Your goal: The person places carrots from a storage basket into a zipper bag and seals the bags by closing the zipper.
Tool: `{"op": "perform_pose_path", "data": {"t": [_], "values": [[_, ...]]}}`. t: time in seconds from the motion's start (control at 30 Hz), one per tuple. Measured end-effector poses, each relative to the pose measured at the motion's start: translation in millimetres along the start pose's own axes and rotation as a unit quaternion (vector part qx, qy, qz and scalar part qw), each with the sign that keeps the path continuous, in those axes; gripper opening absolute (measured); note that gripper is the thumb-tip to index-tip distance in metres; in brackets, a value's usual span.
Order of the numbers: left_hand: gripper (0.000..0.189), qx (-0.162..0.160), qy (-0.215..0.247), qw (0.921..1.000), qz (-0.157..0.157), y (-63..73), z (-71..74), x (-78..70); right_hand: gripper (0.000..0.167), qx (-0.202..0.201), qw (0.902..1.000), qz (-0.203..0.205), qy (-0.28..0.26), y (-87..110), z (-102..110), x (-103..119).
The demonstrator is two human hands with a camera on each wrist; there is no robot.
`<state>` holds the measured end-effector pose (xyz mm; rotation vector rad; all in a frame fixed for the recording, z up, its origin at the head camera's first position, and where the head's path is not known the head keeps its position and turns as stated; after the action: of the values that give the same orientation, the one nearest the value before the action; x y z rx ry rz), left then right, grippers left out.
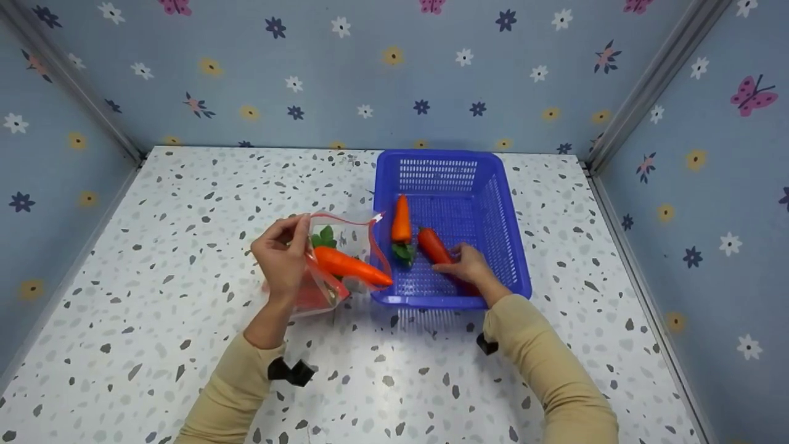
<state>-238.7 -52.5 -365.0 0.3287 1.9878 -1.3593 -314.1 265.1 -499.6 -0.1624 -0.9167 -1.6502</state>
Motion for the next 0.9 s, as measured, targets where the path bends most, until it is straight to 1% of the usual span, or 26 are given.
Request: {"op": "perform_pose_path", "data": {"t": [0.23, 0.33, 0.43, 0.57, 0.6, 0.7, 0.77, 0.8, 0.83, 0.9], "values": [[0.008, -0.001, 0.004, 1.0000, 0.002, -1.1, -0.1, -3.7, 0.073, 0.032, 0.9972, -0.067, 0.001, -2.0, -4, -13], [0.008, 0.000, 0.005, 1.0000, 0.006, -0.8, -0.1, -2.9, 0.074, 0.031, 0.9952, -0.092, -0.002, -2.4, -4, -17], [0.008, -0.002, 0.007, 0.9999, 0.007, -0.4, -0.2, -1.7, 0.070, 0.025, 0.9931, -0.115, -0.004, -3.9, -3, -20], [0.010, -0.004, 0.007, 1.0000, 0.003, 0.7, -0.2, 0.7, 0.061, 0.017, 0.9919, -0.126, -0.004, -8.3, -4, -22], [0.011, -0.005, 0.013, 0.9999, 0.002, 3.1, -0.9, 8.8, 0.058, 0.015, 0.9920, -0.126, -0.002, -9.0, -4, -22], [0.010, -0.005, 0.006, 1.0000, -0.002, 7.4, -1.3, 18.8, 0.052, 0.012, 0.9921, -0.125, 0.003, -10.3, -4, -22], [0.010, -0.005, 0.009, 0.9999, 0.000, 8.1, -1.8, 20.3, 0.048, 0.010, 0.9922, -0.124, 0.007, -11.1, -5, -23], [0.010, -0.004, 0.008, 1.0000, -0.001, 8.0, -2.1, 19.3, 0.047, 0.008, 0.9923, -0.123, 0.010, -10.9, -5, -23], [0.010, -0.003, 0.003, 1.0000, -0.002, 5.9, -1.7, 11.3, 0.045, 0.008, 0.9924, -0.122, 0.012, -11.1, -5, -23], [0.009, -0.004, 0.012, 0.9999, -0.001, 3.5, -2.1, 5.0, 0.043, 0.009, 0.9926, -0.120, 0.016, -11.3, -5, -24]]}}
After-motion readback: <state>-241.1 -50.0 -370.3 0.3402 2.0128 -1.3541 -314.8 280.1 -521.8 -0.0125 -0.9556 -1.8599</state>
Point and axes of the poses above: each hand's wrist, its own y-axis away from the middle knuckle, its own z-axis out of the back of the hand, x = y × z, the point moved 8 cm from there along -y, towards the middle knuckle, and after that the axes turned 12 degrees about -z, right-handed, at the moved point
